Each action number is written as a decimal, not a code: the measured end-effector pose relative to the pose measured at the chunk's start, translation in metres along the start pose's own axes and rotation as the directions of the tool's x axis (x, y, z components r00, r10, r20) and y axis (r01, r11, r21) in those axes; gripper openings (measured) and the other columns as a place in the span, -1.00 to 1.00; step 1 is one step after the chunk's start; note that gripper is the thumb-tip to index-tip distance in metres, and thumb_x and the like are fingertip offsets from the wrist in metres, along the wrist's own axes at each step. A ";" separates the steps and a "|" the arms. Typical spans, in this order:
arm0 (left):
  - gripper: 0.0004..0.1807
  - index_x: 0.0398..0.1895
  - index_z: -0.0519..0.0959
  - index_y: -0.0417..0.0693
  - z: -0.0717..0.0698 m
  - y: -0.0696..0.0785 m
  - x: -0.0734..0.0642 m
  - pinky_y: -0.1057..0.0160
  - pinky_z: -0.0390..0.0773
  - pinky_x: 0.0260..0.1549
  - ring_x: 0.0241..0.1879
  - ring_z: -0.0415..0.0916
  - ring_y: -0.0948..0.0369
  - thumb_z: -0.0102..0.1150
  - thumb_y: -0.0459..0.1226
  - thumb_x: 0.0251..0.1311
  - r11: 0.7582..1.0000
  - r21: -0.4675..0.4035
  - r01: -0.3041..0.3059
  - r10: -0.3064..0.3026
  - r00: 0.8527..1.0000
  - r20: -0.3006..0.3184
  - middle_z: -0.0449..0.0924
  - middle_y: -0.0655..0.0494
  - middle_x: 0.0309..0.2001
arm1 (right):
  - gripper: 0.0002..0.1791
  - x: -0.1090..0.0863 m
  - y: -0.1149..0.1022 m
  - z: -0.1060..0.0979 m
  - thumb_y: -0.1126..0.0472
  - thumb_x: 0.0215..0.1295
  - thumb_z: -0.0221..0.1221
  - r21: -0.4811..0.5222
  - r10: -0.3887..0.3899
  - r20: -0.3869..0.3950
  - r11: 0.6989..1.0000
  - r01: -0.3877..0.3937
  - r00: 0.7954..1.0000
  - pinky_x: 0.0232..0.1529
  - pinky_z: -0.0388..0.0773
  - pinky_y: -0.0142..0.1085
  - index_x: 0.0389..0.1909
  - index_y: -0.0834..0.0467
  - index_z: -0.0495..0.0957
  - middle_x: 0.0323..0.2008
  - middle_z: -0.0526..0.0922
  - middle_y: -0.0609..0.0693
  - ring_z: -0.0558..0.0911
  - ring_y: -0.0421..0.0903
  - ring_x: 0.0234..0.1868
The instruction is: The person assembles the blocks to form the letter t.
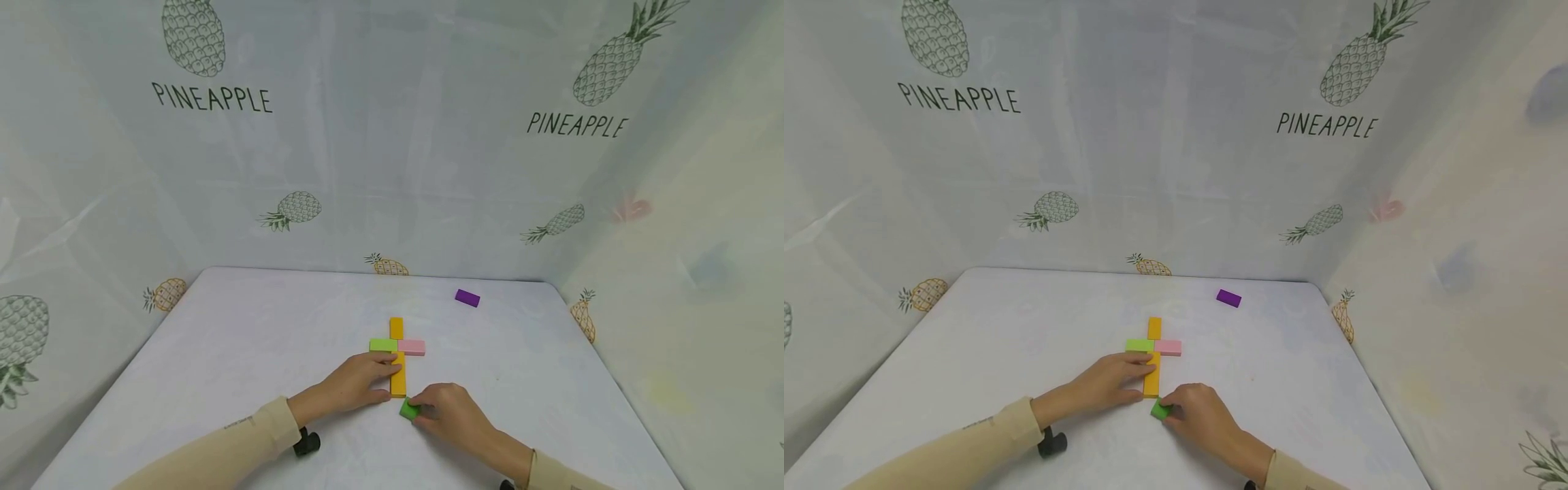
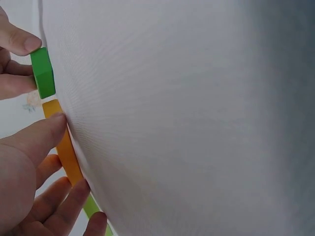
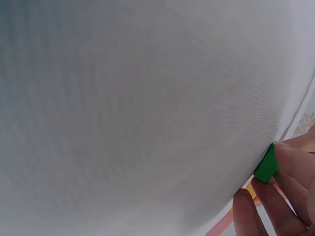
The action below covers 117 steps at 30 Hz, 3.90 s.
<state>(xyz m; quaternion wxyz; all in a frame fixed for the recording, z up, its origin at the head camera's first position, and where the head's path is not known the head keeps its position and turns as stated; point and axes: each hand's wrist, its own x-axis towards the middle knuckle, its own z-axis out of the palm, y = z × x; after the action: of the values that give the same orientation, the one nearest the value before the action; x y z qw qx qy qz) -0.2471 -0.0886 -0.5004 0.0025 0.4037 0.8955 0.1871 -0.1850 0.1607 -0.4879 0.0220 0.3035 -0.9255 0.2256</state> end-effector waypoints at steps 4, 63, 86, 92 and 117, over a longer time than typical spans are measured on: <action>-0.38 0.41 0.59 -0.14 -0.003 0.003 0.000 -0.02 0.50 0.40 0.45 0.46 0.06 0.48 -0.12 0.33 1.000 -0.005 -0.003 0.003 1.000 0.000 0.53 -0.03 0.45 | -0.75 0.001 0.001 0.001 0.21 0.15 0.59 -0.008 0.007 0.006 1.000 -0.007 1.000 -0.04 0.75 -0.24 -0.14 0.11 0.85 -0.22 0.84 -0.16 0.74 -0.31 -0.15; -0.38 0.41 0.59 -0.13 -0.002 0.003 0.000 -0.02 0.52 0.38 0.44 0.47 0.04 0.48 -0.14 0.33 1.000 -0.009 0.002 -0.002 1.000 -0.001 0.52 -0.05 0.45 | -0.72 0.011 -0.002 0.005 0.12 0.01 0.67 0.053 0.029 -0.026 0.998 -0.028 0.999 -0.21 0.68 -0.42 -0.26 0.08 0.86 -0.33 0.82 -0.20 0.66 -0.42 -0.30; -0.37 0.44 0.57 -0.08 -0.002 0.003 0.002 0.00 0.49 0.41 0.46 0.44 0.09 0.46 -0.10 0.35 0.999 0.001 0.033 -0.033 0.999 0.025 0.50 0.02 0.47 | -0.63 0.020 0.042 -0.030 0.18 0.16 0.58 0.012 0.168 -0.109 0.986 -0.167 0.980 -0.08 0.75 -0.17 0.00 0.07 0.80 -0.05 0.81 -0.10 0.75 -0.05 -0.08; -0.38 0.44 0.57 -0.09 -0.003 0.004 0.002 0.00 0.48 0.41 0.46 0.44 0.08 0.45 -0.11 0.36 0.999 -0.009 0.032 -0.032 0.999 0.032 0.50 0.01 0.47 | -0.58 0.042 0.085 -0.050 0.22 0.20 0.56 0.008 0.182 -0.194 0.983 -0.184 0.964 0.04 0.74 0.02 0.09 0.15 0.76 0.07 0.77 0.02 0.73 0.14 0.05; -0.38 0.44 0.56 -0.09 -0.003 0.001 0.000 0.02 0.47 0.43 0.48 0.42 0.08 0.44 -0.10 0.37 1.000 0.003 0.023 -0.023 0.999 0.025 0.47 0.01 0.49 | -0.52 0.104 0.206 -0.087 0.25 0.43 0.36 0.041 0.352 -0.142 0.936 -0.350 0.925 0.46 0.32 0.31 0.32 0.27 0.60 0.37 0.52 0.37 0.42 0.41 0.42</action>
<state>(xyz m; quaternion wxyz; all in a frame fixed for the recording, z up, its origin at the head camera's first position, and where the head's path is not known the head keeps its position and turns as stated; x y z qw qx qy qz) -0.2469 -0.0884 -0.4974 0.0154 0.3959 0.9002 0.1808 -0.3961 0.2882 -0.4743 0.0473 0.1158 -0.9590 0.2545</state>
